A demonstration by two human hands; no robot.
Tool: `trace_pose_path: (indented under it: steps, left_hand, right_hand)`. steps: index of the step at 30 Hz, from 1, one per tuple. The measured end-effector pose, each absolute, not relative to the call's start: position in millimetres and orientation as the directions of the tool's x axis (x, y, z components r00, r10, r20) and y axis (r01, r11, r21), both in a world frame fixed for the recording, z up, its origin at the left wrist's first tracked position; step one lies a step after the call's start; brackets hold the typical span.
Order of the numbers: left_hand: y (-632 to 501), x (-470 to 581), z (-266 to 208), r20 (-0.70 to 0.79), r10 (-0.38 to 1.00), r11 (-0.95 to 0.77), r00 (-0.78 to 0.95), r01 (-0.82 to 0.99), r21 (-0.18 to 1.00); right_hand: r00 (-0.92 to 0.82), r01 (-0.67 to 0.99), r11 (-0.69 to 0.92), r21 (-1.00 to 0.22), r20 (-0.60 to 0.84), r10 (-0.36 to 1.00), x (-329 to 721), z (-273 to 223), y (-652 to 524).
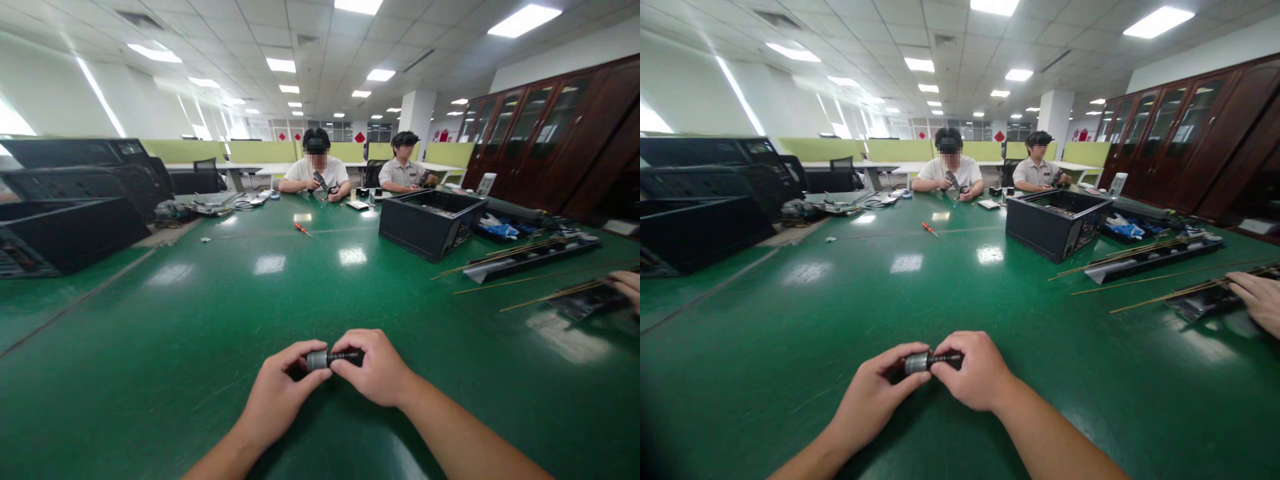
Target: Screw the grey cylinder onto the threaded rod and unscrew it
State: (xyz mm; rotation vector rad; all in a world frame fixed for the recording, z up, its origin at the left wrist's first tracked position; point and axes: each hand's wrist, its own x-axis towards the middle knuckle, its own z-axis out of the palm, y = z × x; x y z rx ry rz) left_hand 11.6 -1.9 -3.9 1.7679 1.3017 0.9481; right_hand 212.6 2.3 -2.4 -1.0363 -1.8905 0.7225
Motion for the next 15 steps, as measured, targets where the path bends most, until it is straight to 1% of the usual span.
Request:
trace_pose_path:
  steps: [15]
  left_hand:
    - [-2.8,10.2,-4.1,0.153,0.963,-0.241,0.222,0.449,0.86]
  right_hand:
    - [-0.299,0.386,0.504,-0.773,0.412,0.861,213.6,-4.6,3.2]
